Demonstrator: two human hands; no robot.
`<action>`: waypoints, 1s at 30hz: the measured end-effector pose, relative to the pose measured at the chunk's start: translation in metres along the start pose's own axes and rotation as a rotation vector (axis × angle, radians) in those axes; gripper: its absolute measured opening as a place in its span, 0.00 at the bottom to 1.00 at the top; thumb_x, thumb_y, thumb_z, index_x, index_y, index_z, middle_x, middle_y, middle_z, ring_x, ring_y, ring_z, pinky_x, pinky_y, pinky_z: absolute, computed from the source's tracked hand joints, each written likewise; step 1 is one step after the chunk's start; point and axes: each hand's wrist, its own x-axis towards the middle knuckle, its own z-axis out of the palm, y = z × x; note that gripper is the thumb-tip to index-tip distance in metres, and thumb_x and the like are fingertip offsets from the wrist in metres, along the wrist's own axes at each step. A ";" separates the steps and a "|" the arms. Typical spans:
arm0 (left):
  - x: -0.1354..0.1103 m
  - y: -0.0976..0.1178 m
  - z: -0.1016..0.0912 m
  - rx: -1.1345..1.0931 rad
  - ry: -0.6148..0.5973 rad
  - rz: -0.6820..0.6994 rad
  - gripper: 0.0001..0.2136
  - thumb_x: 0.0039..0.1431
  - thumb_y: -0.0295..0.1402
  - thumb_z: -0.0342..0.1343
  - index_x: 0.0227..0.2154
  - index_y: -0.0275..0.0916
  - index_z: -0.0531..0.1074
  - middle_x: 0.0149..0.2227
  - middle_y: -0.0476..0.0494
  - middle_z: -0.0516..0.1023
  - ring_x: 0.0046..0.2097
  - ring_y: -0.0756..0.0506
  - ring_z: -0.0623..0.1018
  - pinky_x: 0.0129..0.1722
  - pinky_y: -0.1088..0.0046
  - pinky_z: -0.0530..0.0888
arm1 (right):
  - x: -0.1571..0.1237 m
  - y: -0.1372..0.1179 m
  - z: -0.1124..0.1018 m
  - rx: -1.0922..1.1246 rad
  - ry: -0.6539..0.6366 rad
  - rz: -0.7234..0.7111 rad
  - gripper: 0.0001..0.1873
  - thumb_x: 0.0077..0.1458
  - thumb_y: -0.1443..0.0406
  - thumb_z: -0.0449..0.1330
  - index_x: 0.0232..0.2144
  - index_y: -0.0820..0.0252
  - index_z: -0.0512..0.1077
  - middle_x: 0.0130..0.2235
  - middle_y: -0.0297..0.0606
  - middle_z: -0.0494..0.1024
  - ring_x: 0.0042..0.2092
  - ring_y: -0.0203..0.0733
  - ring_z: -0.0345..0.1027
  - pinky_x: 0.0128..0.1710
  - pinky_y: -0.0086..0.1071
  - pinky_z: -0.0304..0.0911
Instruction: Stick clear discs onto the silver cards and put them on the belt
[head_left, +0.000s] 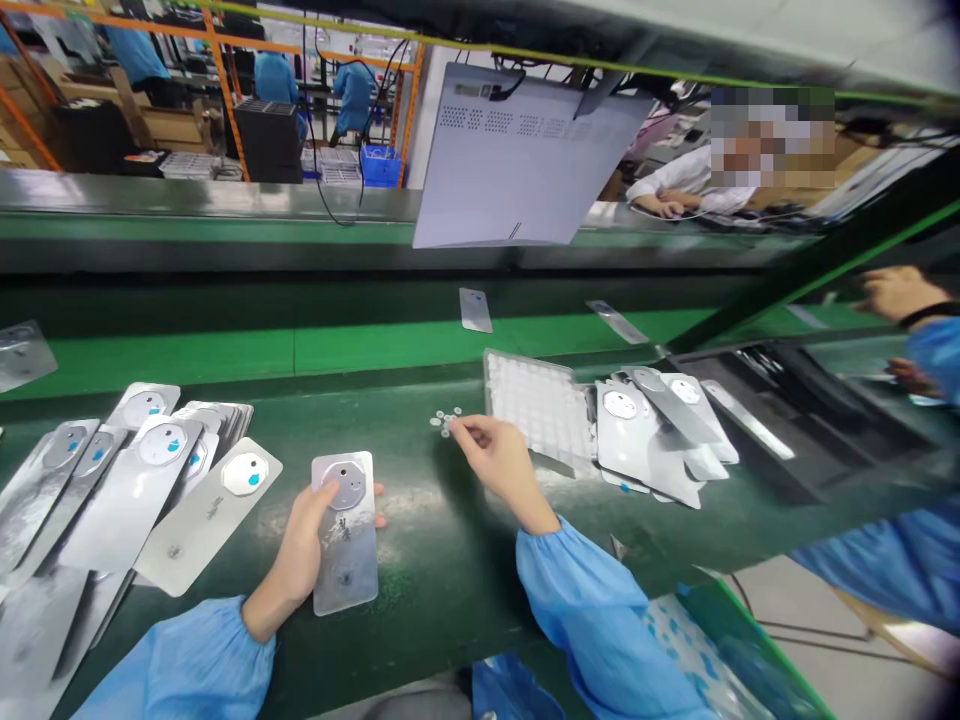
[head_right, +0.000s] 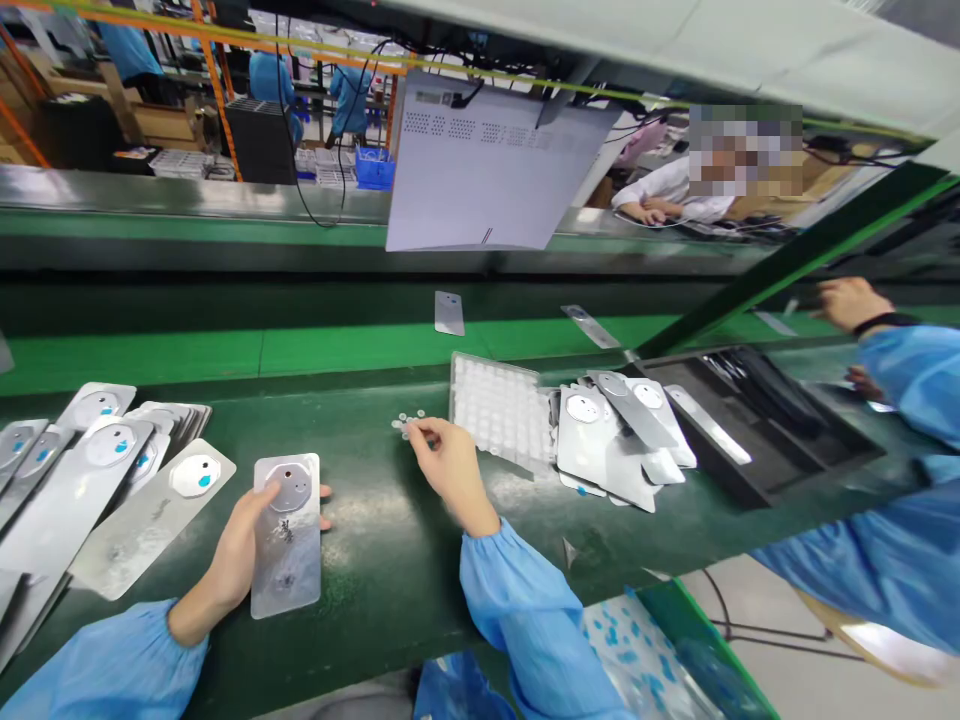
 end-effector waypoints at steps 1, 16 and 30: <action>-0.001 -0.002 0.000 0.032 0.004 0.036 0.34 0.56 0.48 0.66 0.61 0.34 0.70 0.49 0.30 0.84 0.38 0.35 0.86 0.34 0.66 0.80 | -0.009 -0.006 0.000 0.074 -0.039 0.038 0.28 0.64 0.44 0.56 0.34 0.61 0.81 0.29 0.42 0.80 0.28 0.43 0.70 0.30 0.34 0.64; 0.005 -0.004 0.008 0.354 0.031 0.166 0.13 0.50 0.38 0.72 0.34 0.35 0.82 0.35 0.39 0.87 0.37 0.38 0.86 0.39 0.65 0.82 | -0.066 -0.056 0.036 0.801 -0.410 0.384 0.21 0.51 0.48 0.71 0.29 0.60 0.82 0.26 0.35 0.76 0.24 0.32 0.53 0.25 0.30 0.49; 0.011 -0.007 0.008 0.444 0.062 0.302 0.13 0.51 0.36 0.70 0.38 0.35 0.82 0.41 0.40 0.87 0.43 0.40 0.86 0.45 0.67 0.81 | -0.069 -0.060 0.041 0.904 -0.269 0.448 0.22 0.49 0.47 0.72 0.29 0.61 0.81 0.19 0.26 0.58 0.23 0.31 0.42 0.23 0.30 0.39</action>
